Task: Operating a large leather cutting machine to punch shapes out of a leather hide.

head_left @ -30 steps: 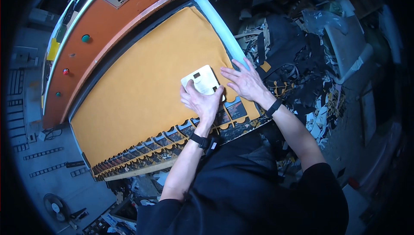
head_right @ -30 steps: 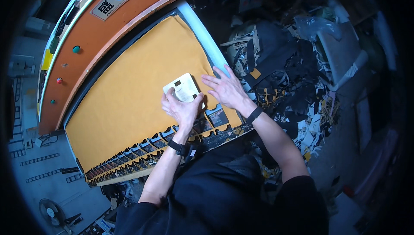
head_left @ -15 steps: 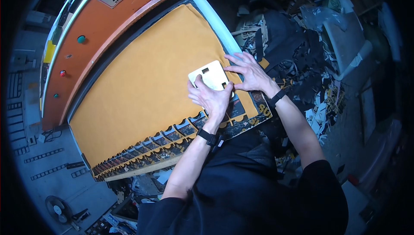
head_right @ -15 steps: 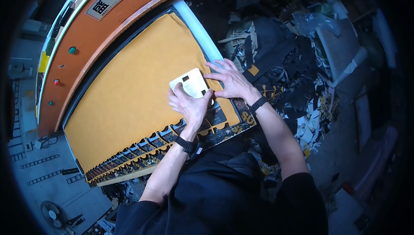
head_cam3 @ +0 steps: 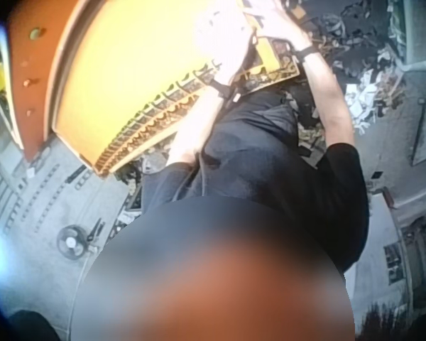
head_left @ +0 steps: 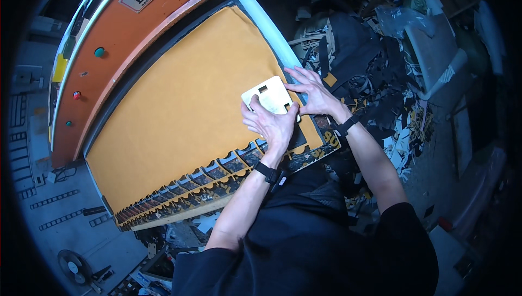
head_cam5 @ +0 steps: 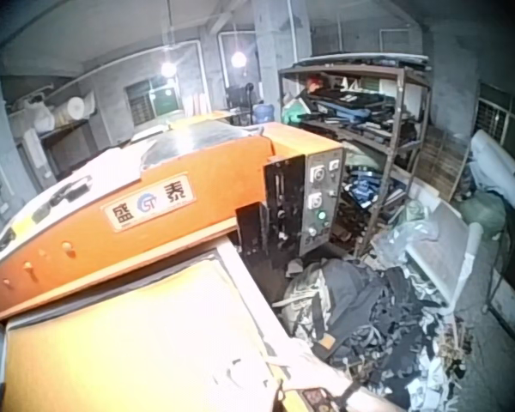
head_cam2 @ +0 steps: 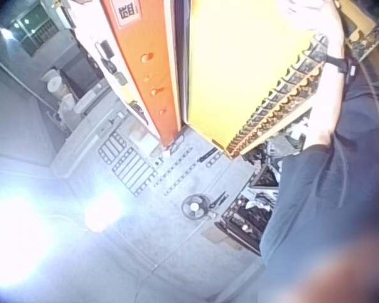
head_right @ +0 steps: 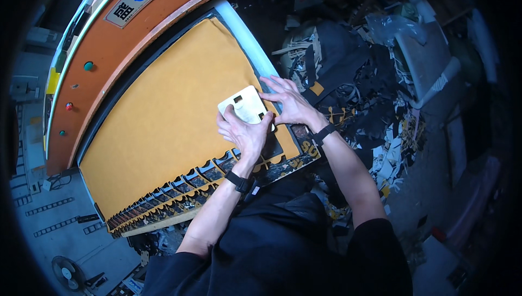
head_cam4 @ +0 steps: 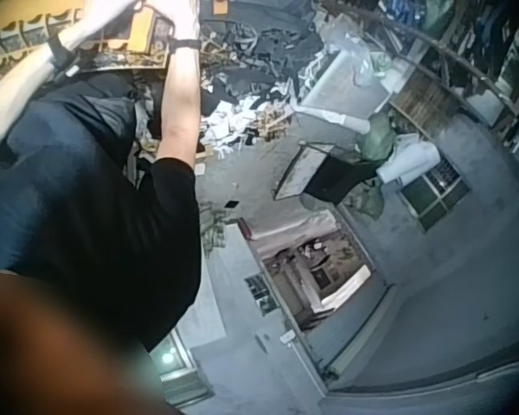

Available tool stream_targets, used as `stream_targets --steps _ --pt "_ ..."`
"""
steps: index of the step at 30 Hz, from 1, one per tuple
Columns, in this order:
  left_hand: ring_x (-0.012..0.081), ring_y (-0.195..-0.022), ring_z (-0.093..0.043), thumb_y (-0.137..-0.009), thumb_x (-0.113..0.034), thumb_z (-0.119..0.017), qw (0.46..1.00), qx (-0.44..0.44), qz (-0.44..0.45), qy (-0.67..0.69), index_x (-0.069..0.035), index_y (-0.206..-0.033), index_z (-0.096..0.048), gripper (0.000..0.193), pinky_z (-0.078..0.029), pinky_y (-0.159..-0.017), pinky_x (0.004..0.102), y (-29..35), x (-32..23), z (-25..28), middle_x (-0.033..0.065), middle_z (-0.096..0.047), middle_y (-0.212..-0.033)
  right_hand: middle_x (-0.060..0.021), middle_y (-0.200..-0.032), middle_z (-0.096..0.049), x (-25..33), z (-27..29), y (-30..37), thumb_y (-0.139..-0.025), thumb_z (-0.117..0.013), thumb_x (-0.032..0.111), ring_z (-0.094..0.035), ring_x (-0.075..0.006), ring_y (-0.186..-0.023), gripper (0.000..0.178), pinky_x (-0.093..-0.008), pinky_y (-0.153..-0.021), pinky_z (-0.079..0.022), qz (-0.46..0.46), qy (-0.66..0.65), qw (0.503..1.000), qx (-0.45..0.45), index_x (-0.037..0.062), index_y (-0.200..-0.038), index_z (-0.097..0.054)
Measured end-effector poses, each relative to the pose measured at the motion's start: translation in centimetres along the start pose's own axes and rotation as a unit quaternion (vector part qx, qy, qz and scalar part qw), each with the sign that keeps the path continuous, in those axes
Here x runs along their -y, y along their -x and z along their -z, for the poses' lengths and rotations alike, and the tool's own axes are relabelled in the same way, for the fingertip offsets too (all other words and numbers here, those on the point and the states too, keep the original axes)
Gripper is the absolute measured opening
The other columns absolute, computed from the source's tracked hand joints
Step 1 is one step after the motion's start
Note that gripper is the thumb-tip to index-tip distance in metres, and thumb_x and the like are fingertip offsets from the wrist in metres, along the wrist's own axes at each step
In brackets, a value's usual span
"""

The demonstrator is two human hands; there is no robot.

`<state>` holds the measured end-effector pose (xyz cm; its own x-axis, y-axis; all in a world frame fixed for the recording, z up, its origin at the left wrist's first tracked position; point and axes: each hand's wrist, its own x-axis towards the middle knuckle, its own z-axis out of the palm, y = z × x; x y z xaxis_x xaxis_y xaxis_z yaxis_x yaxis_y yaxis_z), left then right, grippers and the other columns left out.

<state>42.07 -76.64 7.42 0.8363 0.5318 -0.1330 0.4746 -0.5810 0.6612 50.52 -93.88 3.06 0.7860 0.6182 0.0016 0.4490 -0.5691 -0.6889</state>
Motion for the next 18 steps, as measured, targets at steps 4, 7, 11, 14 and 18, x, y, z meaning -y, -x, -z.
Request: stream_targets --steps 4,7,11,14,18 --pt "0.0517 -0.148 -0.031 -0.067 -0.036 -0.104 1.0 0.01 0.008 -0.005 0.0 -0.159 -0.037 0.119 -0.029 -0.121 0.0661 0.2 -0.1 -0.4 0.0344 -0.027 -0.165 -0.0093 -0.184 -0.037 0.4 0.5 1.1 -0.068 -0.102 0.023 -0.031 -0.0376 -0.168 0.095 -0.0557 -0.137 -0.024 -0.008 0.029 0.999 -0.015 0.0215 -0.157 -0.069" --pt "0.0498 -0.148 -0.032 -0.067 -0.042 -0.105 1.0 0.0 0.016 -0.026 0.001 -0.157 -0.039 0.12 -0.031 -0.121 0.0653 0.1 -0.1 -0.8 0.0331 -0.03 -0.163 -0.0083 -0.182 -0.041 1.0 2.1 2.0 -0.071 -0.1 0.018 -0.034 -0.0377 -0.167 0.094 -0.0534 -0.138 -0.027 -0.046 -0.018 0.999 -0.024 0.0201 -0.159 -0.067" --pt "0.052 -0.148 -0.031 -0.07 -0.04 -0.104 0.999 0.013 0.012 -0.03 0.0 -0.163 -0.036 0.122 -0.029 -0.122 0.0653 0.2 0.0 -0.7 0.0367 -0.021 -0.17 -0.0088 -0.177 -0.049 1.3 3.1 3.9 -0.074 -0.099 0.016 -0.041 -0.0358 -0.164 0.093 -0.0509 -0.137 -0.032 -0.086 -0.035 0.994 -0.052 0.0149 -0.161 -0.064" --pt "0.0515 -0.146 -0.035 -0.073 -0.043 -0.104 0.999 0.037 -0.006 -0.022 0.003 -0.166 -0.034 0.125 -0.031 -0.12 0.0646 0.1 0.8 0.0 0.037 -0.021 -0.172 -0.0099 -0.177 -0.049 2.4 2.6 4.2 -0.075 -0.099 0.018 -0.045 -0.0339 -0.163 0.096 -0.0493 -0.136 -0.033 -0.044 -0.129 0.99 -0.047 0.011 -0.163 -0.061" --pt "0.047 -0.152 -0.042 -0.072 -0.039 -0.106 0.986 0.131 -0.105 -0.012 0.006 -0.169 -0.032 0.13 -0.033 -0.127 0.0648 -0.6 3.9 4.7 0.0318 -0.047 -0.164 -0.015 -0.175 -0.05 4.5 1.6 4.1 -0.071 -0.104 0.026 -0.042 -0.0346 -0.165 0.118 -0.0483 -0.138 -0.03 -0.047 -0.105 0.993 -0.004 0.0081 -0.172 -0.047"
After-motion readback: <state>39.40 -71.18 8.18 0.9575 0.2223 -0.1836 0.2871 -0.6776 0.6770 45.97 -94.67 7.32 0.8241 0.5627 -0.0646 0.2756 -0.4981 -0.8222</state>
